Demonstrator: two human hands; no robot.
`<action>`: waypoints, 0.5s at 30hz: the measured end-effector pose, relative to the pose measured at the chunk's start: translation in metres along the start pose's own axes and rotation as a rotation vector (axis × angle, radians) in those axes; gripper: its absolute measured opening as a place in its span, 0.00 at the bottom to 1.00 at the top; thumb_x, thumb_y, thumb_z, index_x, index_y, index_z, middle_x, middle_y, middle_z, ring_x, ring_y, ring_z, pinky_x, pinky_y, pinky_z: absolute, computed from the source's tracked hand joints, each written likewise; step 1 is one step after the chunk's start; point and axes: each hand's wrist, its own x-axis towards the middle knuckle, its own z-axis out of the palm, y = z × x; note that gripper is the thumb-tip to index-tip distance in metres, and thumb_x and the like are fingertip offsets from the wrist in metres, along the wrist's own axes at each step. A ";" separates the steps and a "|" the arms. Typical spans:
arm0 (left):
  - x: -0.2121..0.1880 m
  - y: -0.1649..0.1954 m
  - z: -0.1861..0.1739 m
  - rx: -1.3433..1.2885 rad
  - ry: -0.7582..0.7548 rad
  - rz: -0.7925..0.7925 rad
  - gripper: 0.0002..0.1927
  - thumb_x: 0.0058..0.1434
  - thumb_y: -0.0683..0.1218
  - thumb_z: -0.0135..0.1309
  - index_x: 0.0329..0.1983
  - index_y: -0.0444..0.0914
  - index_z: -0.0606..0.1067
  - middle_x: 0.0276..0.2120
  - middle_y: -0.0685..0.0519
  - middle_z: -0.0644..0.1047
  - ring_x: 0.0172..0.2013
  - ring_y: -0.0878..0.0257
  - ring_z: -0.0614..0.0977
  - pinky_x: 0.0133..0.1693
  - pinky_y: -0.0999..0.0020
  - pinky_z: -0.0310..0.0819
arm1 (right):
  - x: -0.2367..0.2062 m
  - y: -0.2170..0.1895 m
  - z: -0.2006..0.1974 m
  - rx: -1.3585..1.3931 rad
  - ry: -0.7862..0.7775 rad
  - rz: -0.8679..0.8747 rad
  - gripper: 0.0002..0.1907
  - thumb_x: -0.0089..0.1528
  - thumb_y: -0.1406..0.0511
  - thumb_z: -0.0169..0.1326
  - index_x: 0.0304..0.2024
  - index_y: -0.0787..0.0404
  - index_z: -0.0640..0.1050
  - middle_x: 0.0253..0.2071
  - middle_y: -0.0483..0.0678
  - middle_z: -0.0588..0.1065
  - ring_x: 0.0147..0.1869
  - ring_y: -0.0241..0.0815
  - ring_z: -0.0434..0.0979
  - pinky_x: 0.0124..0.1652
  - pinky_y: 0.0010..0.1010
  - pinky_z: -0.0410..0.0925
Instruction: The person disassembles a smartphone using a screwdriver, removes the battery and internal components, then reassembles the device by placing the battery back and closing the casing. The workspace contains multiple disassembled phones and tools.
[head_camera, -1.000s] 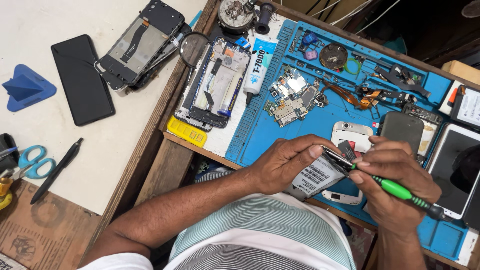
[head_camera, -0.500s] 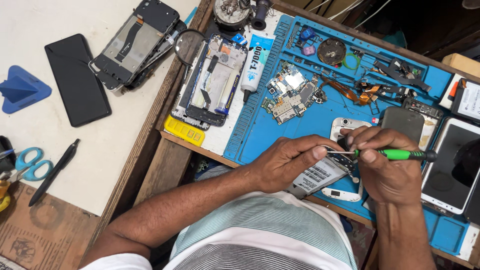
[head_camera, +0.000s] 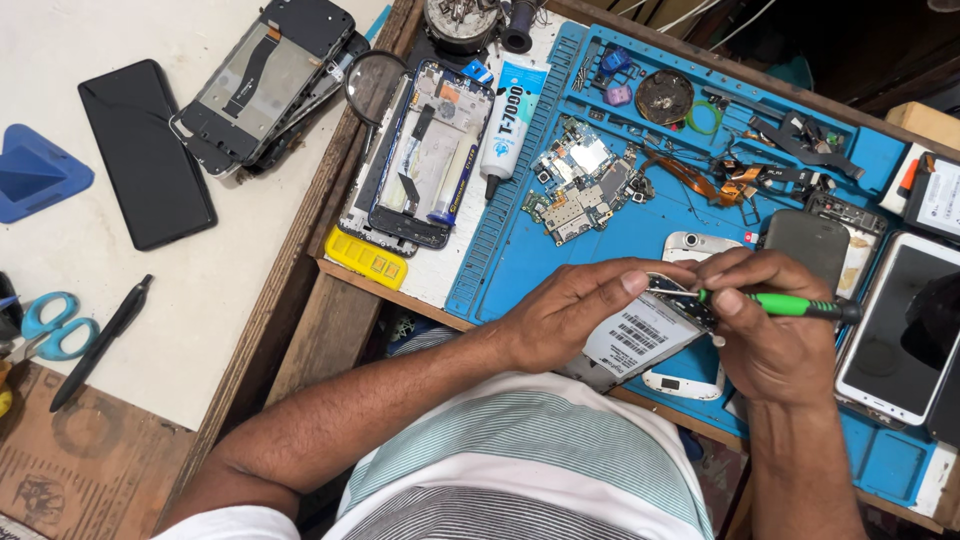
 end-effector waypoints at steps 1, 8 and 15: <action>0.001 -0.001 0.000 -0.038 0.001 -0.064 0.30 0.82 0.61 0.31 0.72 0.39 0.69 0.57 0.44 0.79 0.59 0.58 0.81 0.62 0.61 0.77 | -0.001 -0.002 0.002 -0.031 -0.023 -0.048 0.08 0.69 0.68 0.65 0.43 0.68 0.80 0.43 0.55 0.79 0.50 0.44 0.81 0.59 0.39 0.73; 0.004 -0.004 0.000 -0.052 0.097 -0.104 0.25 0.78 0.53 0.39 0.73 0.38 0.66 0.51 0.47 0.80 0.52 0.62 0.83 0.55 0.65 0.80 | -0.003 -0.030 0.026 -0.636 0.038 -0.280 0.13 0.69 0.61 0.60 0.50 0.63 0.79 0.52 0.58 0.79 0.54 0.45 0.83 0.53 0.35 0.76; 0.002 0.001 -0.002 0.027 0.122 -0.114 0.27 0.78 0.48 0.41 0.78 0.39 0.57 0.46 0.47 0.83 0.48 0.65 0.85 0.50 0.70 0.80 | -0.005 -0.032 0.040 -1.002 0.066 -0.493 0.13 0.75 0.57 0.52 0.47 0.58 0.80 0.42 0.49 0.80 0.56 0.44 0.81 0.64 0.35 0.70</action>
